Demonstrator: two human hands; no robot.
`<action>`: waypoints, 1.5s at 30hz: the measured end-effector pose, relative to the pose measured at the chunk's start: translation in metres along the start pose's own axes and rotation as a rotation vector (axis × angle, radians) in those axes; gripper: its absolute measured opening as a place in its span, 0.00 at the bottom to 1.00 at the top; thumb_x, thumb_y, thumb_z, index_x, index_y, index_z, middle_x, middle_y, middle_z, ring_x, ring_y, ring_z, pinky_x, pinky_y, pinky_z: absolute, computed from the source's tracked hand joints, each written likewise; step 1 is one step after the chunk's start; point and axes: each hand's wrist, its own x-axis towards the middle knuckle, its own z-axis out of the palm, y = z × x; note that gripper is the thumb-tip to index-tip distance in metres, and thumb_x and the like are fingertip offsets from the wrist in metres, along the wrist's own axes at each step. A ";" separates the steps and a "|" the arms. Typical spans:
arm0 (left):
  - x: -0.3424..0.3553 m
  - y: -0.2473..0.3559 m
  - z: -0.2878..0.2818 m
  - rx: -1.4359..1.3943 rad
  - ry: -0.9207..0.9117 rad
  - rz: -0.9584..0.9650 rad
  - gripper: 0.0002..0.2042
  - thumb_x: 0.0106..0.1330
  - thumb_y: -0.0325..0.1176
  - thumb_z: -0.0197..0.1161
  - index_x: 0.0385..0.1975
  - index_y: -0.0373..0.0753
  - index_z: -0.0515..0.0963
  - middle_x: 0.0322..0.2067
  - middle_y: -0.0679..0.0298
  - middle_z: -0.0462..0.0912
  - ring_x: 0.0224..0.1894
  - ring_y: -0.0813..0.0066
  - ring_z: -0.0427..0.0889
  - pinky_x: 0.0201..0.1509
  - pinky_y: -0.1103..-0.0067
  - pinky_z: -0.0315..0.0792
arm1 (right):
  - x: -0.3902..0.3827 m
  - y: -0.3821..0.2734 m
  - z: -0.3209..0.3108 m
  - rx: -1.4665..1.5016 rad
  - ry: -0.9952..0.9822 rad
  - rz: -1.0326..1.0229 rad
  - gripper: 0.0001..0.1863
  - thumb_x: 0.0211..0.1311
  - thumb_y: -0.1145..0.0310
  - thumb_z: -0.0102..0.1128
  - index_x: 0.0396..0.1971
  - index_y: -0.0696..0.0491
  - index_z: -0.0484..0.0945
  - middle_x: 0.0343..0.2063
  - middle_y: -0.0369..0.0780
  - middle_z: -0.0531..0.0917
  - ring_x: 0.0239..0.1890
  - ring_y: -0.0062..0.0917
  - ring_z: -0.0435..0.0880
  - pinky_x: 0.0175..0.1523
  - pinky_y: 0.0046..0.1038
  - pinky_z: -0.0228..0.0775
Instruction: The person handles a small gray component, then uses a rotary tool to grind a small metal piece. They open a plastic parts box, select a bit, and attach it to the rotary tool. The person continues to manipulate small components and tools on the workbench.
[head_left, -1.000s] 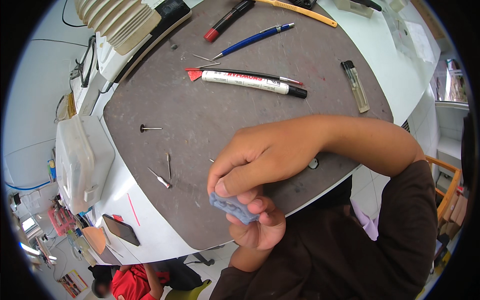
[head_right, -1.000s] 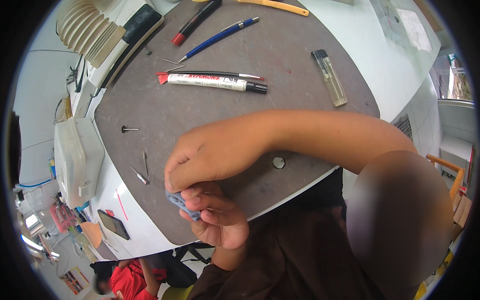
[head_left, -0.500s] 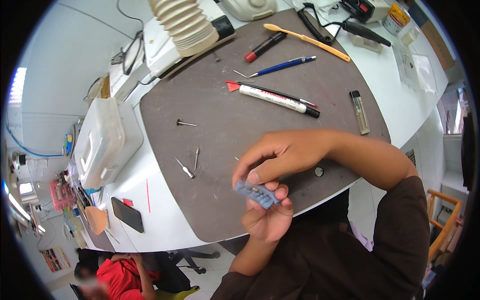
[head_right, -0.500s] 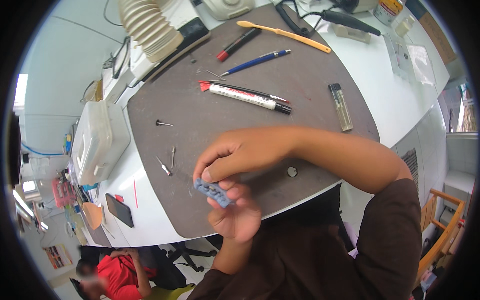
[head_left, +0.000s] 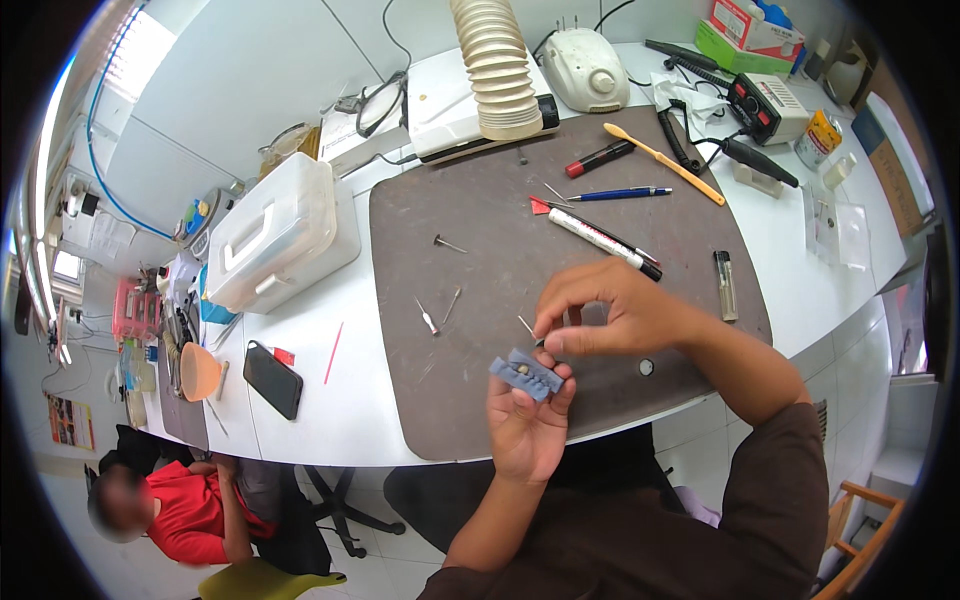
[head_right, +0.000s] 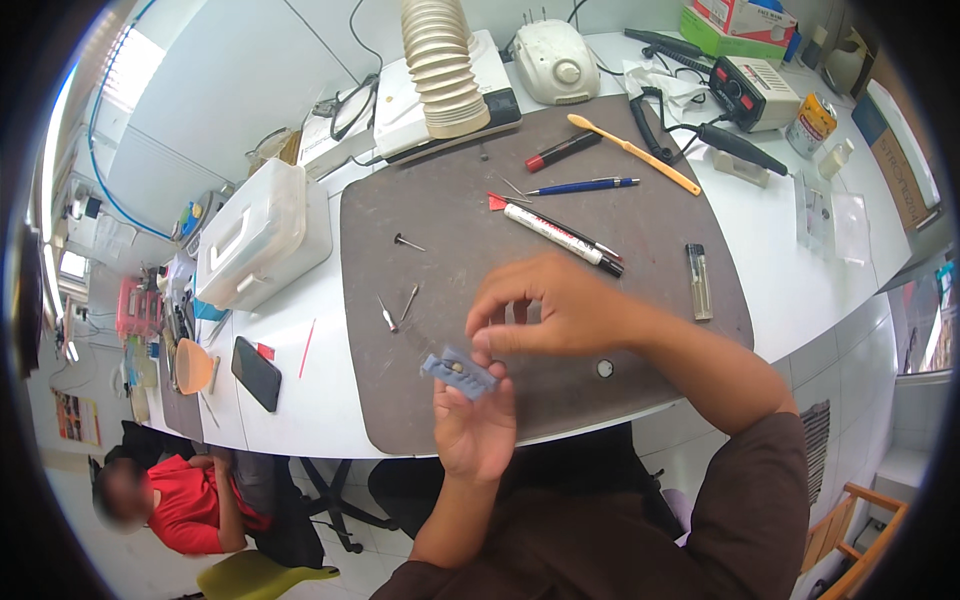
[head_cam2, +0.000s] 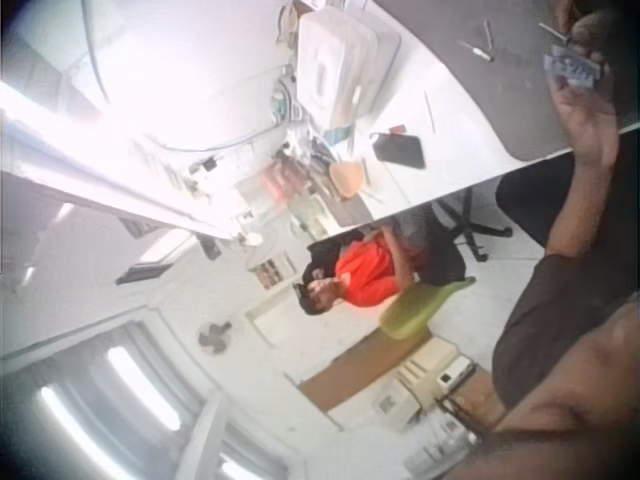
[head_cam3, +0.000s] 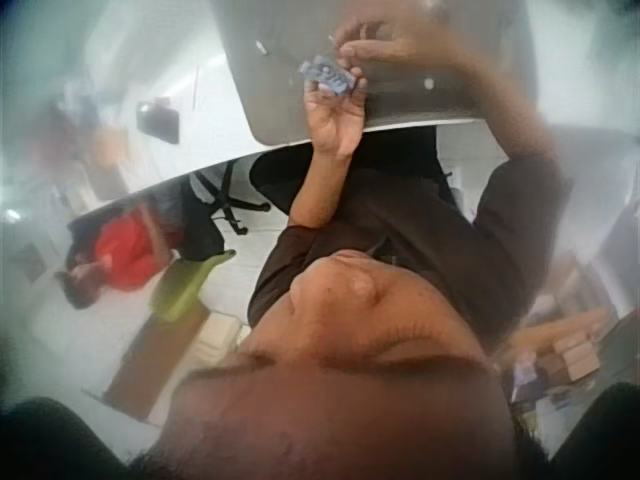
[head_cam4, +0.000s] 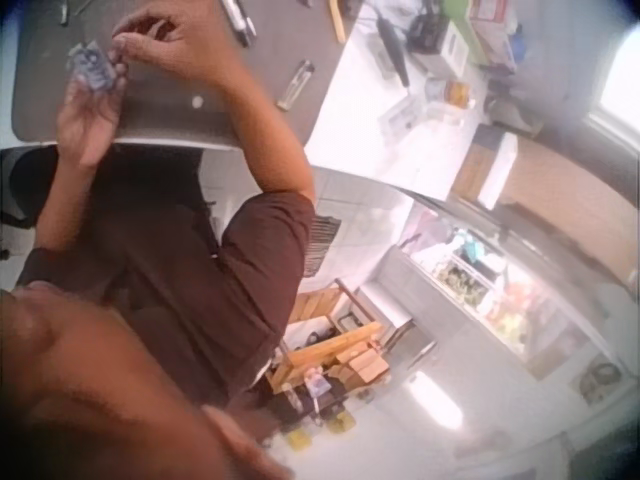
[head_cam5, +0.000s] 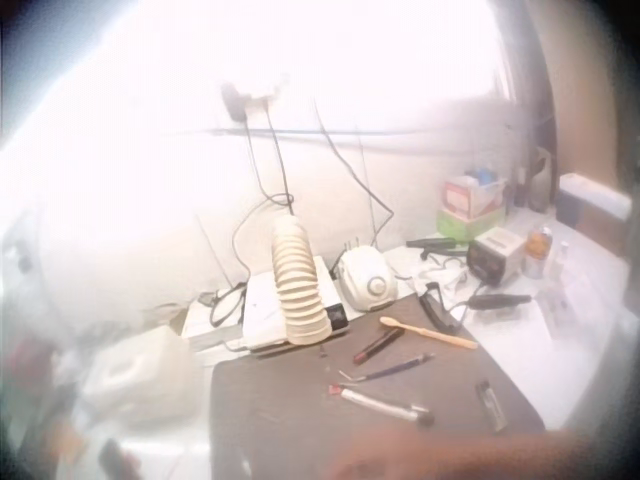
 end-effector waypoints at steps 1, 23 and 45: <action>-0.001 -0.001 0.000 0.064 0.004 0.031 0.18 0.70 0.32 0.63 0.56 0.38 0.67 0.54 0.55 0.76 0.56 0.62 0.80 0.65 0.66 0.77 | 0.000 -0.002 0.004 -0.007 -0.028 -0.013 0.07 0.61 0.68 0.69 0.37 0.53 0.86 0.36 0.38 0.86 0.37 0.23 0.82 0.42 0.25 0.74; -0.003 0.089 -0.044 0.875 0.101 0.607 0.12 0.71 0.27 0.62 0.50 0.30 0.73 0.55 0.54 0.78 0.57 0.71 0.79 0.63 0.75 0.72 | -0.002 0.075 -0.030 -0.312 0.395 0.037 0.13 0.75 0.64 0.53 0.28 0.53 0.69 0.24 0.31 0.69 0.26 0.12 0.66 0.31 0.18 0.56; -0.014 0.099 -0.050 1.430 -0.179 0.662 0.11 0.60 0.28 0.68 0.40 0.33 0.77 0.44 0.54 0.80 0.48 0.52 0.79 0.53 0.67 0.73 | 0.026 0.016 0.087 -0.879 -0.027 -0.309 0.23 0.44 0.81 0.68 0.45 0.58 0.79 0.43 0.45 0.82 0.44 0.39 0.82 0.47 0.35 0.74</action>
